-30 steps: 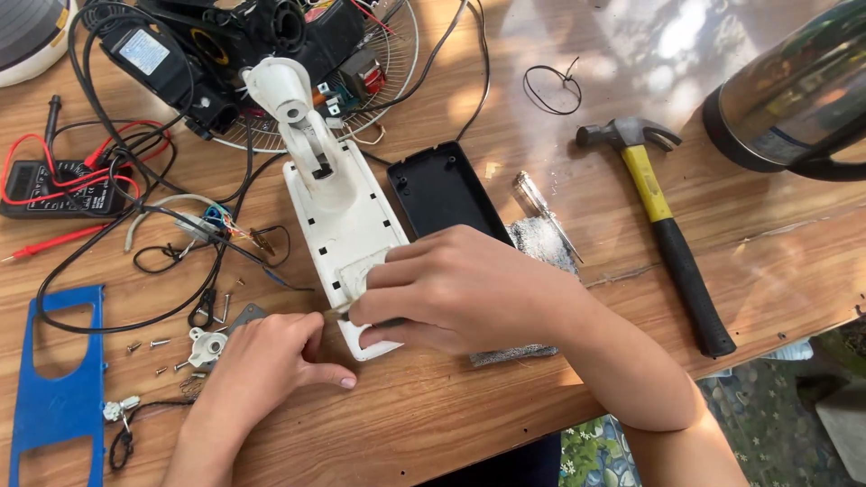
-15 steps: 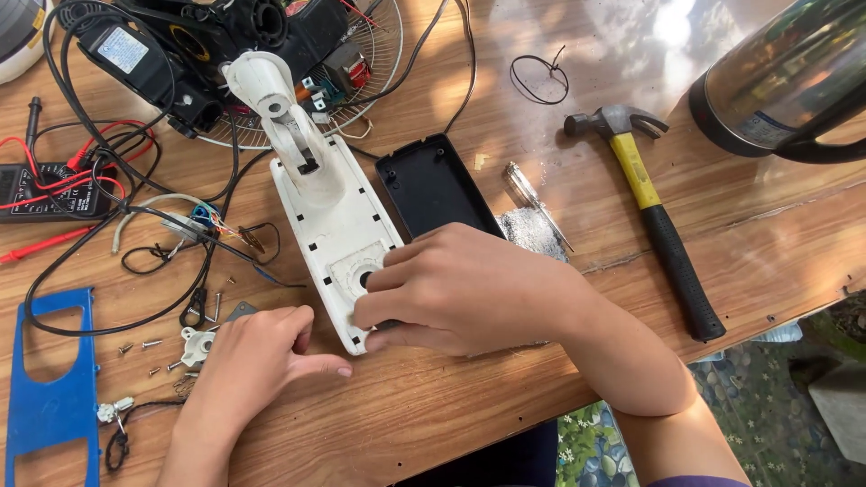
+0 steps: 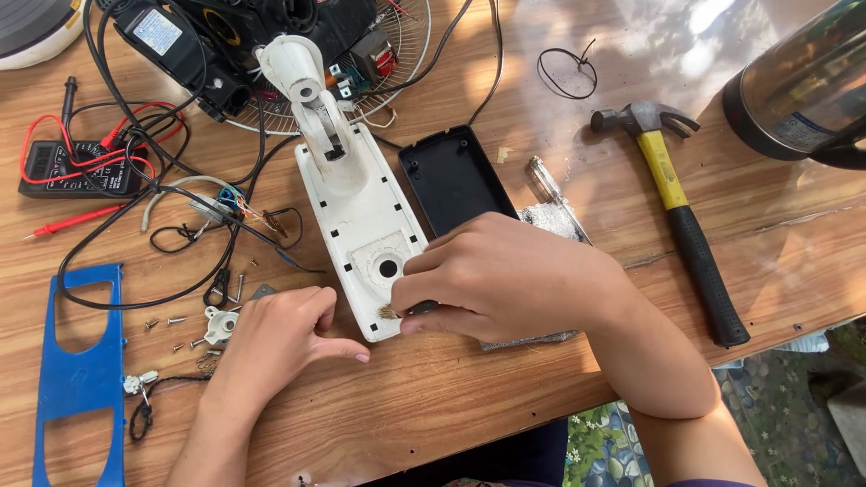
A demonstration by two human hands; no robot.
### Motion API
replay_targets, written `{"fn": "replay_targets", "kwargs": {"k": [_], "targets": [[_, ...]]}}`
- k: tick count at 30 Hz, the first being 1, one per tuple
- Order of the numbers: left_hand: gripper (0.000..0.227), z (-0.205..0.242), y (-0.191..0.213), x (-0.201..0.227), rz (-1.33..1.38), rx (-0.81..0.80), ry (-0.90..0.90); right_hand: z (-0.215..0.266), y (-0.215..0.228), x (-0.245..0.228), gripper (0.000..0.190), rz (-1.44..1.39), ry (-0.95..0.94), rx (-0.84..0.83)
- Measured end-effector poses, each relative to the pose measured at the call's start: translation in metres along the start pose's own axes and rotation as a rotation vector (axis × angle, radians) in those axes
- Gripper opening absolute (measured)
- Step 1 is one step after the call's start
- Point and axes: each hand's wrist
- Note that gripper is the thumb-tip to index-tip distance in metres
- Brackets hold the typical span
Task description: Using a small brush to clean dust and debris from the internal plastic housing of an appliance.
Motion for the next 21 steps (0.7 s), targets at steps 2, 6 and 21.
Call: {"fn": "replay_targets", "kwargs": {"k": [2,6,21], "targets": [[0.071,-0.003,0.000,-0.001,-0.017,-0.017,-0.007,0.003,0.003,0.001,0.017,0.045,-0.076,-0.105],[0.067,-0.002,0.002,-0.001,0.026,0.028,-0.053,0.001,0.005,0.001,0.013,-0.046,0.061,0.084],[0.065,0.001,-0.001,-0.005,0.133,0.033,-0.089,-0.004,-0.015,0.007,0.015,0.222,-0.034,0.173]]}}
Point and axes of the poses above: each hand's wrist, its own z-axis away from the middle knuckle, its own y-axis out of the back of the hand, x = y × z, and after that the axes turned 14 degrees about x, right-handed
